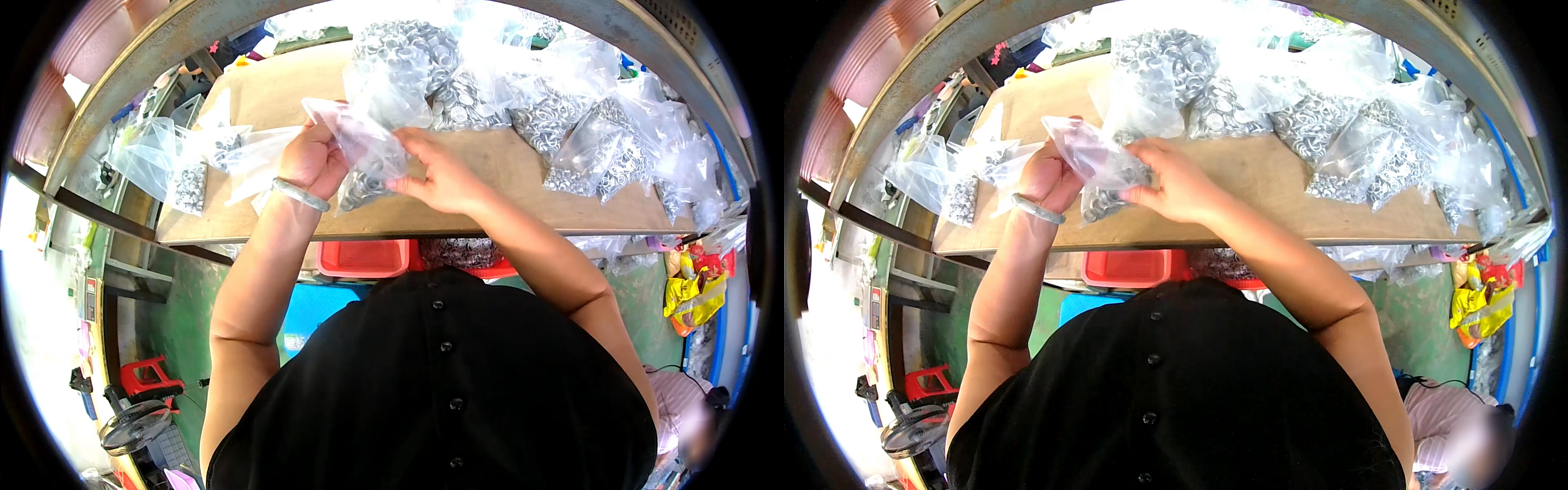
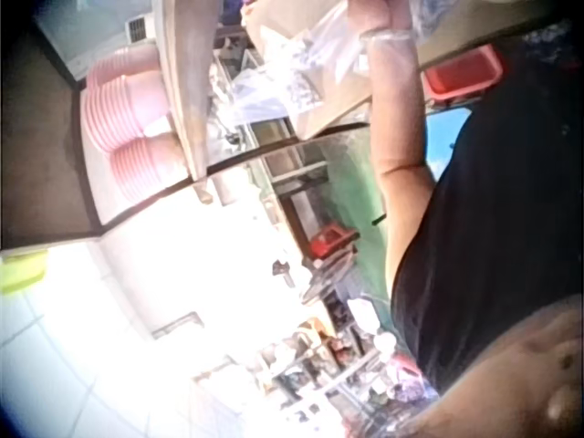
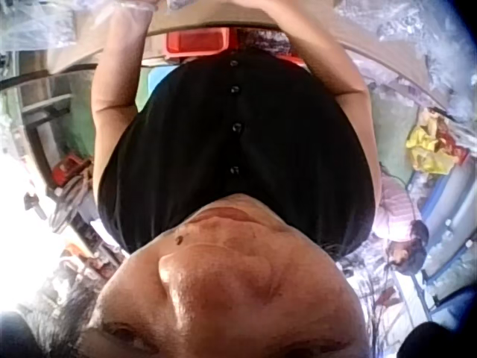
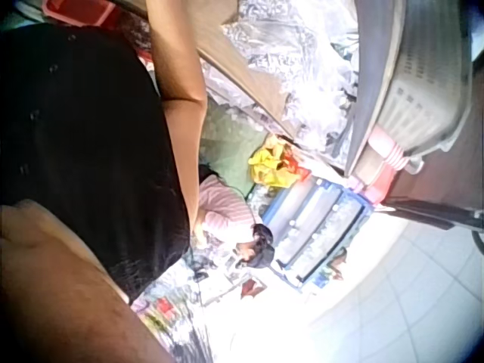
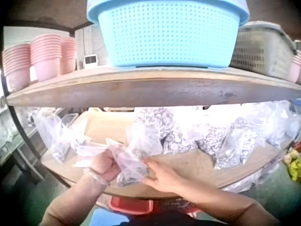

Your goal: The person wipes a green worktable with a dark cloth, then retrieves a bag of metal washers from a shelf. They pour the washers onto the table, move aside plastic bags and a cardboard box, and handle a white cable and a pair of glasses before returning to the pile of washers.

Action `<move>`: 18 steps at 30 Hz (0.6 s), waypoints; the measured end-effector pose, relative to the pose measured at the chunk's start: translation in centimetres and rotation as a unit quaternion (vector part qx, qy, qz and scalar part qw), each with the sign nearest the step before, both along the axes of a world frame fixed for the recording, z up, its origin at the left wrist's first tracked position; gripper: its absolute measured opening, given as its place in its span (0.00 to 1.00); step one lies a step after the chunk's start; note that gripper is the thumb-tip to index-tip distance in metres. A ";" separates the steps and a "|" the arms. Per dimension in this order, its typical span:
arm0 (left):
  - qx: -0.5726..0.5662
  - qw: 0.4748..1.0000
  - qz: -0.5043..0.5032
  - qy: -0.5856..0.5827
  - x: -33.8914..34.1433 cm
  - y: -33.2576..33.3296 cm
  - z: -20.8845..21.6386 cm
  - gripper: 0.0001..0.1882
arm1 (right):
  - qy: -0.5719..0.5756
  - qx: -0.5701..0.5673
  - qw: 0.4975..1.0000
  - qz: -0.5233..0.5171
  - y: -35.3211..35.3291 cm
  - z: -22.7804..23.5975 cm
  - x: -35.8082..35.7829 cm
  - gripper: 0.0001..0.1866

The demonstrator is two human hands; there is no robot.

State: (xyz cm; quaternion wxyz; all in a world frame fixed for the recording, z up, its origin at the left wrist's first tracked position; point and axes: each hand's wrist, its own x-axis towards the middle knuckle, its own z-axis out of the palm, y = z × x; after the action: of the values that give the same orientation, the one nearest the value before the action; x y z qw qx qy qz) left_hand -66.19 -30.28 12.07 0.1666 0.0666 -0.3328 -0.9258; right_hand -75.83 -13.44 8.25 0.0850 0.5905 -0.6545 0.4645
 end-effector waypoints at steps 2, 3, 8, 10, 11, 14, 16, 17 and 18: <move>-0.031 0.998 -0.054 0.032 -0.7 0.1 0.2 0.11 | -0.196 0.053 0.978 0.040 0.3 0.0 -1.0 0.18; -0.049 0.998 -0.033 0.019 -0.7 1.3 1.3 0.11 | -0.292 0.078 0.951 0.058 0.6 0.0 -1.2 0.16; -0.094 0.995 -0.042 0.017 -2.0 1.0 1.2 0.11 | -0.348 0.045 0.936 0.011 2.4 2.1 -1.2 0.11; -0.107 0.992 -0.067 0.025 -2.3 1.2 1.7 0.11 | -0.392 0.045 0.919 0.004 3.3 3.6 -0.7 0.11; -0.132 0.989 -0.066 0.029 -2.5 1.2 1.7 0.11 | -0.418 0.013 0.908 0.027 3.3 3.2 -1.0 0.11; -0.203 0.978 -0.038 0.017 -3.1 0.4 1.7 0.13 | -0.375 0.049 0.925 -0.029 4.7 3.8 -1.2 0.13; -0.248 0.968 0.018 -0.028 -3.5 -1.8 0.5 0.17 | -0.348 0.080 0.927 -0.112 5.7 2.7 -2.7 0.13; -0.308 0.941 0.110 -0.089 -4.4 -2.9 -0.8 0.27 | -0.350 0.074 0.925 -0.131 6.2 2.4 -3.1 0.13; -0.394 0.898 0.150 -0.127 -5.2 -4.1 -2.4 0.31 | -0.352 0.068 0.922 -0.146 6.5 2.1 -3.6 0.14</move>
State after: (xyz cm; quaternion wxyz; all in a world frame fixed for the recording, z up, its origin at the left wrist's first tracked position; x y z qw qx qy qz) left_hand -71.43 -34.33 9.67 0.2724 0.1615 -0.6747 -0.6667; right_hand -79.41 -6.90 10.30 -0.1246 0.2908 -0.7512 0.5794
